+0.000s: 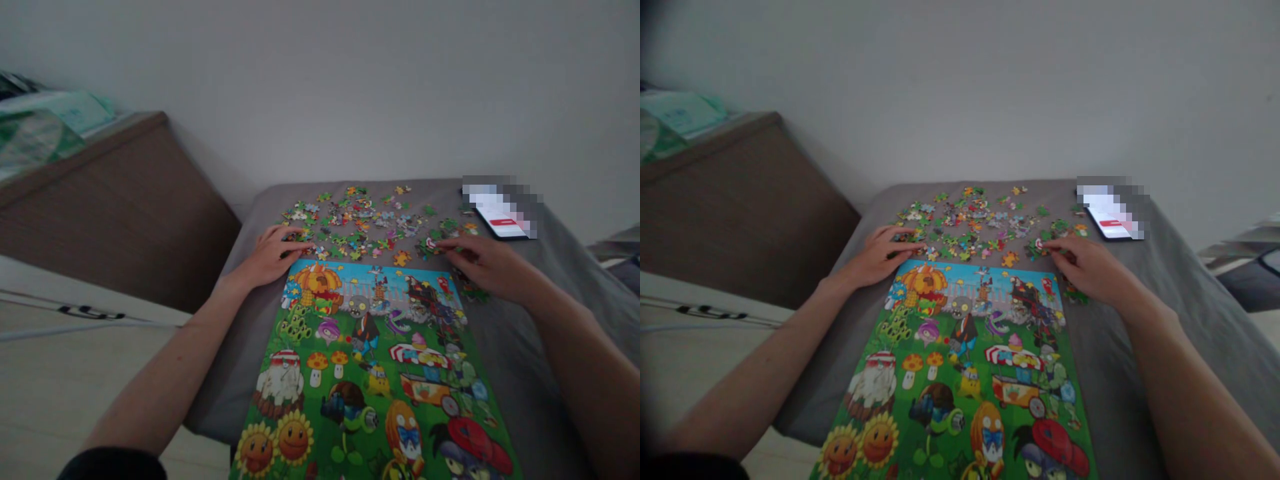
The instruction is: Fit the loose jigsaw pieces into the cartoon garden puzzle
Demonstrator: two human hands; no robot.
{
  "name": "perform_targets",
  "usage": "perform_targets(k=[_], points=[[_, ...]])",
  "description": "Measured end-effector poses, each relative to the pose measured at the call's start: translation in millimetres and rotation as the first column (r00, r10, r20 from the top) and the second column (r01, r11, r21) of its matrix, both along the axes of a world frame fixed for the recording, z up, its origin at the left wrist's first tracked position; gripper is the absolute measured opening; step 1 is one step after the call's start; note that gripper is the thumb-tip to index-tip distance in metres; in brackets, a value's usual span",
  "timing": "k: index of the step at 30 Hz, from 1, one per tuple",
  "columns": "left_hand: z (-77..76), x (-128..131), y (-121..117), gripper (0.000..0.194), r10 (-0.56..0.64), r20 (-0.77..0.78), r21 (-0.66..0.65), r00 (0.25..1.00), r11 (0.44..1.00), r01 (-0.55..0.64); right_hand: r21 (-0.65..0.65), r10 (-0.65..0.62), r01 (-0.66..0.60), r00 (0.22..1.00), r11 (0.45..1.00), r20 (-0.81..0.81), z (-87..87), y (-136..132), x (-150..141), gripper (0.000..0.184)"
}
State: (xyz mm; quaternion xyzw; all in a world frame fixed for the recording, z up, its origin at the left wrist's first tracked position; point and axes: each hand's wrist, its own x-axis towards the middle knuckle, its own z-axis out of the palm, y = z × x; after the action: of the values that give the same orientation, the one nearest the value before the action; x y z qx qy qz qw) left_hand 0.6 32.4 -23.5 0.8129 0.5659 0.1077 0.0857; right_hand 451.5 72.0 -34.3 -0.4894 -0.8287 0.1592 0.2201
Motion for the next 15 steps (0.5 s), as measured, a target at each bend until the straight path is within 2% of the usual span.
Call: perform_targets(k=[6, 10, 15], points=[[1.0, -1.0, 0.3, 0.035, 0.052, -0.001, 0.008, 0.999, 0.999, -0.052, -0.027, 0.012, -0.012, 1.0, 1.0, 0.006, 0.1, 0.3, 0.1, 0.036], [-1.2, 6.7, 2.1, 0.039, 0.114, -0.004, 0.037, 0.993, 0.993, -0.114, -0.003, 0.015, -0.015, 1.0, 1.0, -0.001, -1.0, 0.8, 0.3, 0.035], [-5.8, 12.9, 6.3, 0.039, 0.138, 0.019, 0.073, 0.99, 0.988, -0.139, 0.002, 0.004, -0.004, 1.0, 1.0, 0.017, 0.8, -0.8, -0.3, 0.034]])
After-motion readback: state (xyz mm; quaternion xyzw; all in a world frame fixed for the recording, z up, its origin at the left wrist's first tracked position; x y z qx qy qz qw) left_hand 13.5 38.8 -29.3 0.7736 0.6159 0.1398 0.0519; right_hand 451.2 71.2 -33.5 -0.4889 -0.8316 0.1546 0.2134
